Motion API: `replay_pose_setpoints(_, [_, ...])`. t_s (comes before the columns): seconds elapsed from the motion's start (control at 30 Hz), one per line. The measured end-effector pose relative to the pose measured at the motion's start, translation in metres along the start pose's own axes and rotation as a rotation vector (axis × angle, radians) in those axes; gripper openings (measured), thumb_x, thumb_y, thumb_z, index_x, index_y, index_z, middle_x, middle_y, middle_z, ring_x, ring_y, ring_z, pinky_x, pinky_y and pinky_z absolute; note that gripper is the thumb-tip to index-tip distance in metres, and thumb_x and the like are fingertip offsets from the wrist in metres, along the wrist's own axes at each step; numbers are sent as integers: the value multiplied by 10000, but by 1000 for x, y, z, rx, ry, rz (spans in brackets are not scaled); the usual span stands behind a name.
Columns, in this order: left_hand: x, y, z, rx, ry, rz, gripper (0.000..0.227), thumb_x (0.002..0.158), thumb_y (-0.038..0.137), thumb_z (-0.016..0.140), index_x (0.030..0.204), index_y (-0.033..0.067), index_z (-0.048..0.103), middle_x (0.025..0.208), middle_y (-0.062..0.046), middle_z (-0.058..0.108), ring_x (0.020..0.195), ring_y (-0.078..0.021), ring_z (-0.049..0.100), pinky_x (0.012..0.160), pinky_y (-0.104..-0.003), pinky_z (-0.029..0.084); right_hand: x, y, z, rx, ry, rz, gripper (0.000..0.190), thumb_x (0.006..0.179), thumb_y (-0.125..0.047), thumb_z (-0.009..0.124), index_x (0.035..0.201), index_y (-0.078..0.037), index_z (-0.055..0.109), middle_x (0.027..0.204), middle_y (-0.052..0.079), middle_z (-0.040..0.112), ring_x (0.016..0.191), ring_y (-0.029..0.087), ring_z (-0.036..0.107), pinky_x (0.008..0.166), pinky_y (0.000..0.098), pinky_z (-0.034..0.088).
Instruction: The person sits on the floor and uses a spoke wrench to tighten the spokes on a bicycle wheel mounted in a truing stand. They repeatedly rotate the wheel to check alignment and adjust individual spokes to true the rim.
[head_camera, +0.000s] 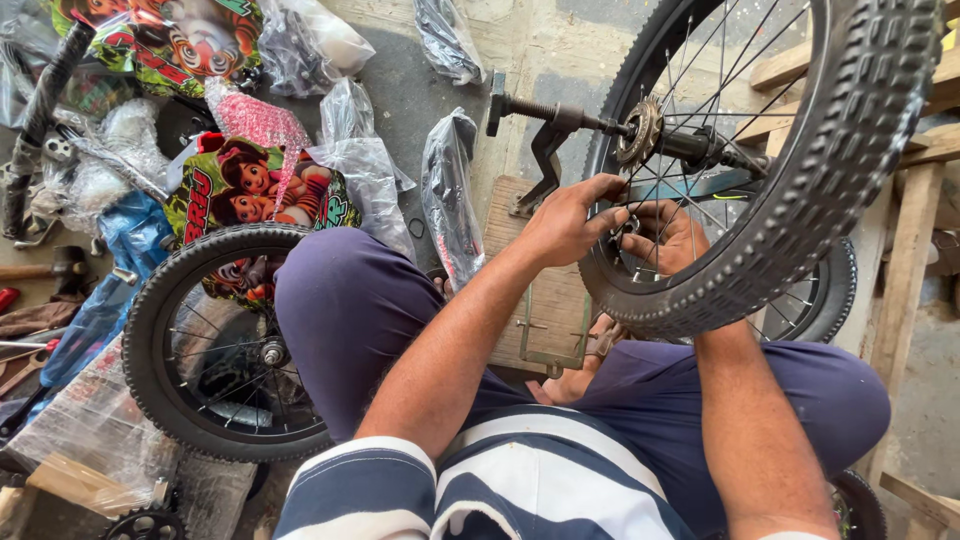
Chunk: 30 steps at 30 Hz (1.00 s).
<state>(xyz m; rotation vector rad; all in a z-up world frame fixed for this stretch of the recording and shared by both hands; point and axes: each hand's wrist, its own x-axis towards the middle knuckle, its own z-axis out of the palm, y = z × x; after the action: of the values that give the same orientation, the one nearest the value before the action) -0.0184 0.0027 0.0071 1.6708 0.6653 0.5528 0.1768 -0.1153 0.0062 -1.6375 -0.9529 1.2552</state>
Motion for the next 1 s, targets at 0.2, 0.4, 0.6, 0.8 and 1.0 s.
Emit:
replay_pose_setpoints(0.2, [-1, 1, 0, 1, 7, 7, 442, 944, 327, 689, 1301, 74, 627, 1240, -146, 722, 1183, -329, 679, 972, -414, 525, -25, -54, 38, -580, 272, 87, 424, 766, -250, 899, 1115, -65, 743, 974, 71, 767, 892, 136, 732, 799, 318, 576])
replay_pose_setpoints(0.4, [1, -5, 5, 17, 37, 35, 455, 954, 291, 695, 1343, 77, 595, 1266, -151, 718, 1192, -328, 683, 978, -409, 535, -22, -30, 39, -345, 324, -163, 364, 849, -145, 835, 1149, -13, 676, 933, 92, 716, 825, 152, 696, 741, 336, 580])
replay_pose_setpoints(0.6, [0, 3, 6, -28, 28, -45, 517, 899, 280, 726, 1354, 95, 563, 1299, -156, 682, 1178, -313, 688, 940, -414, 542, -12, -15, 23, -278, 141, -211, 304, 928, -69, 705, 1199, 1, 587, 1000, 69, 692, 911, 133, 669, 811, 297, 552])
replay_pose_setpoints(0.8, [2, 3, 2, 21, 30, 11, 490, 909, 306, 749, 1306, 69, 587, 1250, -170, 706, 1183, -334, 669, 970, -427, 519, -13, -58, 29, -957, 204, 4, 421, 797, -351, 867, 964, -18, 673, 795, 150, 707, 731, 300, 696, 651, 409, 529])
replay_pose_setpoints(1.0, [0, 5, 1, 6, 21, 15, 472, 896, 329, 747, 1251, 51, 606, 1196, -174, 722, 1165, -334, 681, 960, -424, 523, 1, -8, 23, -964, 170, -100, 374, 941, -360, 795, 958, -4, 683, 870, 206, 704, 806, 355, 700, 702, 421, 532])
